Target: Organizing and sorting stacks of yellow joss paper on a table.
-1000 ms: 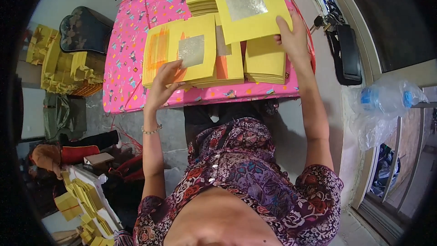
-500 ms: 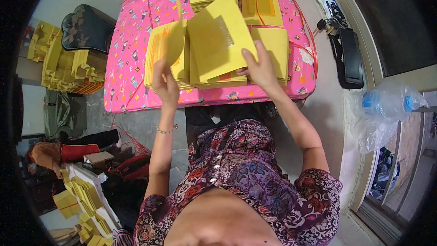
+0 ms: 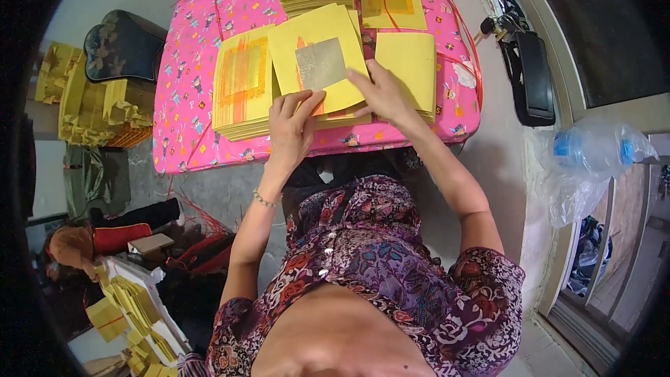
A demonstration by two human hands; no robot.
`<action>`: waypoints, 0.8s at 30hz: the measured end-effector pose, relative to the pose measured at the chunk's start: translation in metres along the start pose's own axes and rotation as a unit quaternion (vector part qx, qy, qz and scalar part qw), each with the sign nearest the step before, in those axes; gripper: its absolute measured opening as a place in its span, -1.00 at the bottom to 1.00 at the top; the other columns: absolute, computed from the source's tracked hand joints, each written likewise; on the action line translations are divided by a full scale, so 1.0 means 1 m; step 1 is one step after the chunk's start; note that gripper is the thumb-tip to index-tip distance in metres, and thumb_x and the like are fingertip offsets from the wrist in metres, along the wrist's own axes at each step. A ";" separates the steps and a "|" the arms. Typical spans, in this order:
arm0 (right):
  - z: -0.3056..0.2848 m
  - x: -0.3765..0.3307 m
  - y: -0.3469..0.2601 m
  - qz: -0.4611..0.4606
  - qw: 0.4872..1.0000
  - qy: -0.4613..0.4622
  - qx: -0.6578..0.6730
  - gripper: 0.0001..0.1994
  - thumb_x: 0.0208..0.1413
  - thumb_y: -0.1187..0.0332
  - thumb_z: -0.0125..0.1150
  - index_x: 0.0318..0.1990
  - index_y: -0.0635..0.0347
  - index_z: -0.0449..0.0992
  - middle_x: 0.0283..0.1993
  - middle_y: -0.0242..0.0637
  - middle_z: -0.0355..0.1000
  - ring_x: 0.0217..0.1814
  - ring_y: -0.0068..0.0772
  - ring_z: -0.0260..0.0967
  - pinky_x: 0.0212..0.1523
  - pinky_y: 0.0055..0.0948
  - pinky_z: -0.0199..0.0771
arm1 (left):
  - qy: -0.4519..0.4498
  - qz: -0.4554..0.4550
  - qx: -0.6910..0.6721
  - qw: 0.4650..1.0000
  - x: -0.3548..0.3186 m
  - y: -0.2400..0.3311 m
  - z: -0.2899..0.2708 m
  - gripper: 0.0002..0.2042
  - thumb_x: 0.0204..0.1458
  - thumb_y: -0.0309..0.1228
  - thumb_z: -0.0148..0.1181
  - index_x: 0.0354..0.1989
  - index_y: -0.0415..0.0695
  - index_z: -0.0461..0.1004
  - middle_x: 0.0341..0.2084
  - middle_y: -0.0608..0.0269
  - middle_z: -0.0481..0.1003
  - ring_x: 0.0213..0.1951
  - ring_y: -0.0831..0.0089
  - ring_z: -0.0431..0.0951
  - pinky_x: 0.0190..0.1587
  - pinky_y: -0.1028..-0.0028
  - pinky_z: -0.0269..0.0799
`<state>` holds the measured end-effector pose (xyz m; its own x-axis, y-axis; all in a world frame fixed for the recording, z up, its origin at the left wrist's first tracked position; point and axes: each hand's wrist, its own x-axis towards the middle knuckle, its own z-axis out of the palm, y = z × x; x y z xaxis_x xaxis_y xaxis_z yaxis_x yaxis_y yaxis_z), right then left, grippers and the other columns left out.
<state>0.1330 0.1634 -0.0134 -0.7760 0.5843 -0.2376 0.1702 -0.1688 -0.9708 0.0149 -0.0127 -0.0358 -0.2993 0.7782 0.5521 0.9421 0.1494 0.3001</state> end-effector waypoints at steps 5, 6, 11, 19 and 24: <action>0.017 -0.007 -0.022 -0.080 0.997 -0.016 0.001 -0.72 0.16 0.31 0.07 -0.06 0.28 0.30 -0.05 -0.03 0.38 -0.24 -0.08 0.48 -0.33 -0.25 0.59 | 0.019 -0.044 -0.048 0.998 0.016 0.025 -0.025 -0.42 -0.25 -0.47 0.29 0.08 -0.10 0.35 -0.11 0.12 0.40 -0.08 0.16 0.37 -0.04 0.27 0.26; 0.019 -0.007 -0.026 -0.189 0.976 0.010 -0.107 -0.72 0.15 0.33 0.05 -0.05 0.29 0.28 -0.10 0.00 0.37 -0.26 0.01 0.47 -0.31 -0.23 0.54 | 0.047 -0.058 -0.052 0.996 0.021 0.030 -0.026 -0.40 -0.24 -0.48 0.30 0.11 -0.13 0.32 -0.09 0.09 0.39 -0.07 0.14 0.37 -0.01 0.27 0.26; 0.049 -0.021 -0.056 -0.365 0.907 0.038 -0.205 -0.69 0.14 0.39 0.04 -0.01 0.31 0.21 -0.06 0.09 0.29 -0.12 0.16 0.37 -0.17 -0.22 0.39 | 0.121 -0.086 -0.005 0.989 0.034 0.036 -0.022 -0.39 -0.25 -0.65 0.22 0.12 -0.17 0.31 -0.08 0.06 0.39 -0.03 0.11 0.37 0.03 0.28 0.28; 0.026 0.017 -0.070 -0.390 0.911 0.127 -0.034 -0.52 0.28 0.16 -0.12 0.19 0.35 0.11 0.09 -0.09 0.23 0.15 -0.27 0.21 0.11 -0.35 0.23 | 0.312 -0.170 -0.252 0.900 0.030 -0.001 -0.020 -0.77 0.08 -0.63 0.04 -0.07 -0.28 0.40 -0.19 0.13 0.47 -0.19 0.36 0.48 -0.14 0.48 0.37; -0.012 0.074 -0.046 -0.346 0.922 0.174 -0.020 -0.47 0.32 0.08 -0.30 0.21 0.40 0.11 0.16 -0.10 0.17 0.21 -0.35 0.13 0.24 -0.43 0.05 | 0.317 -0.190 -0.373 0.851 0.032 -0.012 -0.021 -0.87 0.11 -0.58 0.07 -0.17 -0.30 0.43 -0.27 0.25 0.50 -0.21 0.55 0.46 -0.19 0.55 0.37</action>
<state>0.0754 0.2236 0.0132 -0.4662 0.7613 0.4506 -0.2656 0.3654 -0.8922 -0.0086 -0.0025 -0.0058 -0.8053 0.2396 0.5423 0.4712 -0.2965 0.8307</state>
